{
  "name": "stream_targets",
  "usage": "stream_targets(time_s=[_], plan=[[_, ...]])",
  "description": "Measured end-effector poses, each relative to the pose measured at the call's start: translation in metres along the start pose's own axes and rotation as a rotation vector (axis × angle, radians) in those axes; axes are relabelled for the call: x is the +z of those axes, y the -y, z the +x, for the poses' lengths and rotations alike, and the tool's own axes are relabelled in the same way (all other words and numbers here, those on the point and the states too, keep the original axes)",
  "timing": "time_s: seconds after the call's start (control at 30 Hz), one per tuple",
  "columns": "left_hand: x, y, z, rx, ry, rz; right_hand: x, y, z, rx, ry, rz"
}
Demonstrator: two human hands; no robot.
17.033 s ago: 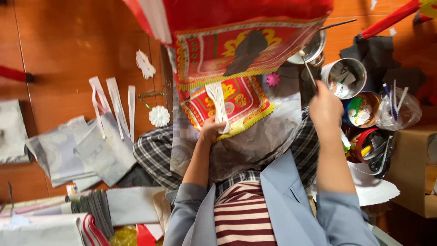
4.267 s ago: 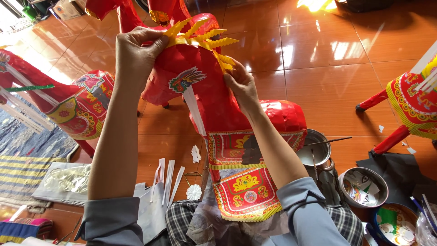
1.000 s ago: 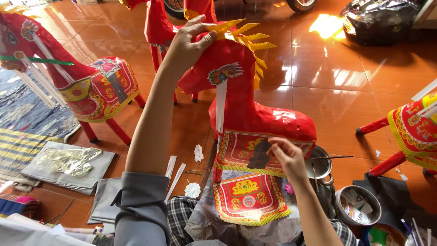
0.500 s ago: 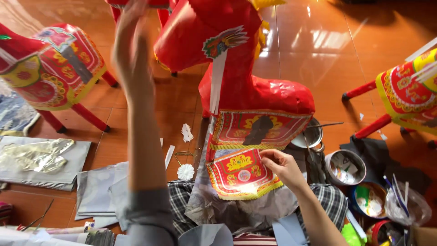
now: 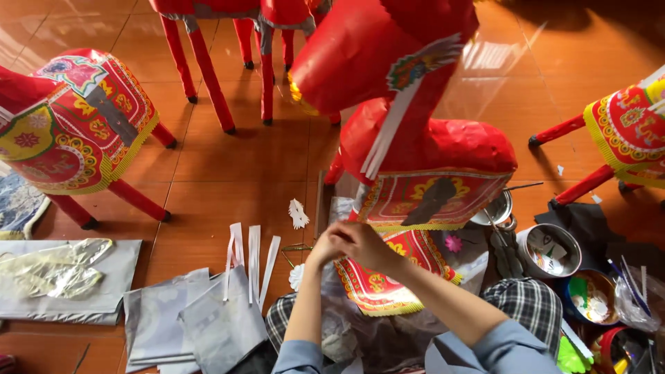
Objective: Assembling and decorating traditional red paper horse figures by gluing on paper panels and fringes.
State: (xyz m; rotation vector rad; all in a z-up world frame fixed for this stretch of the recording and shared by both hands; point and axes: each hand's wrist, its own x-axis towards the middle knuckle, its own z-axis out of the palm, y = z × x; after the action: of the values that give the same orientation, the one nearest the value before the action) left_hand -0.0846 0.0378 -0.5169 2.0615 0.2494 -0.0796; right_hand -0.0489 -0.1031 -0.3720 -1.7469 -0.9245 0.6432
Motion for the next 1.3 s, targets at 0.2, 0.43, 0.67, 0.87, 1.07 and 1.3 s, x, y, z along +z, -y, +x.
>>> stream_targets(time_s=[0.2, 0.43, 0.67, 0.87, 1.07, 1.3], plan=[[0.027, 0.027, 0.009, 0.113, -0.141, 0.102, 0.026, -0.01, 0.066, -0.22, -0.391, -0.143], [0.048, -0.016, -0.025, 0.085, -0.161, 0.201, -0.021, -0.079, 0.158, 0.034, -0.992, -0.197], [0.003, -0.126, -0.099, 0.117, 0.071, 0.028, -0.019, -0.079, 0.159, -0.034, -1.122, -0.398], [0.018, 0.109, -0.085, -0.414, -0.015, 0.449, -0.056, 0.048, 0.047, -0.093, -0.417, -0.17], [-0.014, 0.096, -0.086, -0.285, -0.612, 0.099, -0.172, 0.111, -0.043, -0.226, 0.333, -0.267], [0.051, 0.129, -0.03, -0.137, -0.386, -0.182, -0.177, -0.064, -0.055, 0.159, -0.482, 0.239]])
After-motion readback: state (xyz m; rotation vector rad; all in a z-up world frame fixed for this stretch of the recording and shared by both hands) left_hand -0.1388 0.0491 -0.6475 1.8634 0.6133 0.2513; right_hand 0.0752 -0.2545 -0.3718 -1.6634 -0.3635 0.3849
